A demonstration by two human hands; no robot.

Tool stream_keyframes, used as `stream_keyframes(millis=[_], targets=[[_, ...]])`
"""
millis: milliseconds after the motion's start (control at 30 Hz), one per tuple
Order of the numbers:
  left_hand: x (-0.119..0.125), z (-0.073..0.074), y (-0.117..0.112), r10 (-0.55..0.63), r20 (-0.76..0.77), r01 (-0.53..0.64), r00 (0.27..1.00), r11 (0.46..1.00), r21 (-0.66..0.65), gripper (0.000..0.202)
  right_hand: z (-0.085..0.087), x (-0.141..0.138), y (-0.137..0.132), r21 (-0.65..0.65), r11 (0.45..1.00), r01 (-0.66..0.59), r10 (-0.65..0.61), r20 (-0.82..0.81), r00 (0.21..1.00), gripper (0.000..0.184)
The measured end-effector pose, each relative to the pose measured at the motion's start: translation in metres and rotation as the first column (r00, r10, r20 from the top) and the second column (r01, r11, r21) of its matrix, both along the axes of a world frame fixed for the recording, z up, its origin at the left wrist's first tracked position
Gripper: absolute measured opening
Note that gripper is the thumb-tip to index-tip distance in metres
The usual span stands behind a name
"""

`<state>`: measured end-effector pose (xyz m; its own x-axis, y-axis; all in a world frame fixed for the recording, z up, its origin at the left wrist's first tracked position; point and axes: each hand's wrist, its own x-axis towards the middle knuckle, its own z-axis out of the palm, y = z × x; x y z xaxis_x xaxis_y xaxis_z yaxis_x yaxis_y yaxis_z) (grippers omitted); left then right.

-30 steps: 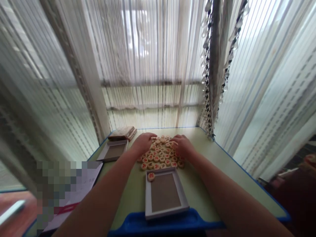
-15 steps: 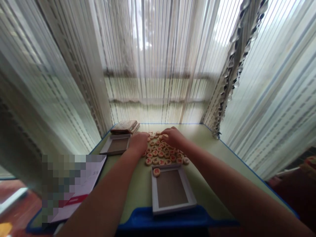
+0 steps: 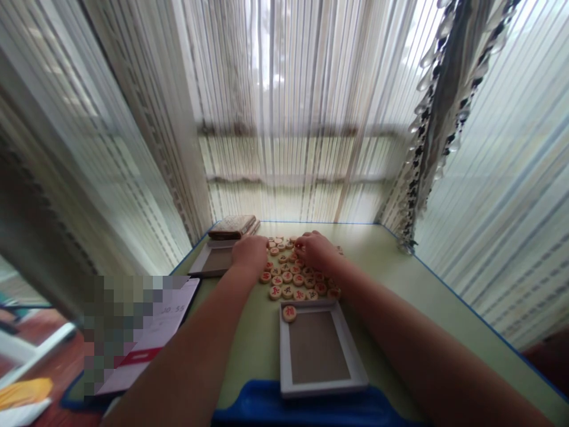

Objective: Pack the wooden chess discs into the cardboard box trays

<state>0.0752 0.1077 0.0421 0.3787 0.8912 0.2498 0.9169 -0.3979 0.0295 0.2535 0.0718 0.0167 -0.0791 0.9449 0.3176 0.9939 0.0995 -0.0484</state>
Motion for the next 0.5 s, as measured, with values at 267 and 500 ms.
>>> stream_keyframes(millis=[267,500], targets=[[-0.005,0.003,0.002,0.122,0.050,-0.118,0.991,0.990,-0.074,0.030,0.000,-0.009,0.001,0.077,0.997,0.012,-0.007,-0.071,0.997,0.026],[-0.001,0.000,0.003,0.004,0.046,-0.002,0.999,0.999,-0.040,0.032,0.000,-0.019,0.011,-0.012,0.999,0.046,-0.047,-0.154,0.987,0.025]])
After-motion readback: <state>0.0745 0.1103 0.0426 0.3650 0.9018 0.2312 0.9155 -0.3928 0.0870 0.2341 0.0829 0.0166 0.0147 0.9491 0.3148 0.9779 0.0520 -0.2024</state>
